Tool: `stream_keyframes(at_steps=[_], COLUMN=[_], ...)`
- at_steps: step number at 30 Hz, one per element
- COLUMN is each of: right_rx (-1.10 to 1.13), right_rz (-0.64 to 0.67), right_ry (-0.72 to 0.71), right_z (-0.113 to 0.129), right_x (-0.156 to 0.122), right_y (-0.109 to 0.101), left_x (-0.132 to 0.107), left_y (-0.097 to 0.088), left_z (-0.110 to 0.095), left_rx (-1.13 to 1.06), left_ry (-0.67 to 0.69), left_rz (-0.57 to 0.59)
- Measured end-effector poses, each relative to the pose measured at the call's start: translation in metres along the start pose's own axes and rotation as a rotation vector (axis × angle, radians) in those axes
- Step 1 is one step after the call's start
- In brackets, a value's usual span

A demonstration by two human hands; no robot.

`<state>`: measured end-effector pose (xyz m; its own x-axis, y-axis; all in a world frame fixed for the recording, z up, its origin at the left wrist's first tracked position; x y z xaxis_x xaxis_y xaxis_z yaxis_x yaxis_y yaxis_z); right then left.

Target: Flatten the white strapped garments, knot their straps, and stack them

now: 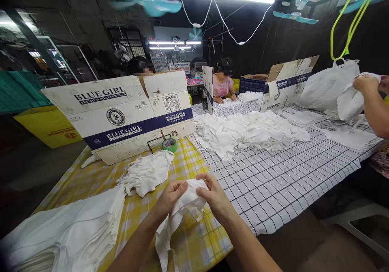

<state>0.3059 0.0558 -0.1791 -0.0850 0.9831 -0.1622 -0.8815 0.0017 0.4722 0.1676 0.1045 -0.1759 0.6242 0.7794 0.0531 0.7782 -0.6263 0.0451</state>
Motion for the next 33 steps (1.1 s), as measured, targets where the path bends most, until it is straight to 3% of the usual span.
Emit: stream_keyframes(at_steps=[12,18,21,25,29,31,33], right_rx=[0.041,-0.029,0.06,0.106,0.101,0.101,0.067], right_rz=[0.073,0.141,0.189,0.202,0.187,0.175,0.162], right_ry=[0.043,0.0,0.042,0.087,0.103,0.076,0.044], right_z=[0.001,0.017,0.022,0.018,0.008,0.006,0.003], right_x=[-0.005,-0.004,0.002,0.016,0.035,0.043,0.048], right_y=[-0.005,0.004,0.017,0.043,0.082,0.104,0.121], left_x=[0.005,0.01,0.007,-0.009,-0.035,-0.044,-0.051], left_y=[0.001,0.006,0.0,-0.017,-0.045,-0.077,-0.129], left_z=[-0.004,-0.012,-0.017,-0.032,-0.054,-0.073,-0.098], left_rx=[-0.027,-0.15,-0.145,-0.061,-0.1,-0.163,-0.193], left_ry=[-0.015,-0.067,0.012,0.198,0.177,0.167,0.214], left_rz=[-0.02,0.058,-0.029,-0.133,-0.19,-0.309,-0.49])
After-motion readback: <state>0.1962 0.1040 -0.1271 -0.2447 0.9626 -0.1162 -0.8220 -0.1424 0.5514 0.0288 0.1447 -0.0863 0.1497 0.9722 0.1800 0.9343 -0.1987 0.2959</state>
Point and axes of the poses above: each hand's wrist, its own x-axis towards the middle knuckle, its own y-axis out of the palm, z = x × y, the point moved 3 cm from there along x, towards the middle knuckle, and after that the axes turned 6 degrees about y, right-handed, at the moved point
